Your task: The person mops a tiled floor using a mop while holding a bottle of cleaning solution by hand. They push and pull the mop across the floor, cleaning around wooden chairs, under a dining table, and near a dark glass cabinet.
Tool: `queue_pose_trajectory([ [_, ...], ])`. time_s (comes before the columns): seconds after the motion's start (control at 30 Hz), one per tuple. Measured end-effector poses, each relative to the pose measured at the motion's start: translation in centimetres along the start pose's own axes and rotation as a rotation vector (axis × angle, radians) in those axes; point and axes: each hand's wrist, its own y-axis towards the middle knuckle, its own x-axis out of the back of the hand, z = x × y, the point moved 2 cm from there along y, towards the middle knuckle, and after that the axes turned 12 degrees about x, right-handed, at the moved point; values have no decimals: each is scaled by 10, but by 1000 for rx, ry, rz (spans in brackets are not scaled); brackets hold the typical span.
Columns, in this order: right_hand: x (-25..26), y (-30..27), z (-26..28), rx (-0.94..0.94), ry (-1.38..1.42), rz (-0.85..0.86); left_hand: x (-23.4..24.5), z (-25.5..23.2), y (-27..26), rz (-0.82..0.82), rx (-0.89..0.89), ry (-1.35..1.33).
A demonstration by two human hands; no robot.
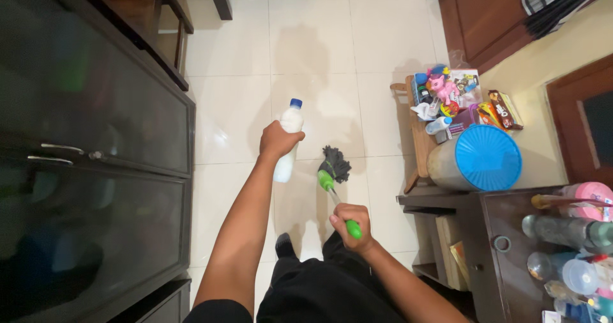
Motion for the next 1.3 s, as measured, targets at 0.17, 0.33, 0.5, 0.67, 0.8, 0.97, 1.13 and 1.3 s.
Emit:
queue_pose_trajectory([
  [0.17, -9, -6, 13, 1, 53, -19, 6, 21, 3, -104, -14, -30],
  [0.33, -21, -10, 23, 35, 84, -106, 11, 66, -10, -170, -25, -130],
  [0.5, -34, 16, 22, 55, 6, -145, 13, 122, -37, -243, -51, -337],
  [0.67, -42, 52, 30, 185, -21, -263, 15, 178, -68, -310, -28, -456],
  [0.8, -55, 43, 24, 267, 156, -323, 20, 217, -87, -331, -54, -589],
  [0.97, -82, -12, -15, 181, 22, -165, 21, 243, -88, -363, -32, -563],
  [1.13, -97, -63, -55, 86, -136, 244, 17, 235, -79, -337, -50, -570],
  [1.3, -91, -57, -111, 102, -145, 391, 8, 206, -59, -284, 12, -571],
])
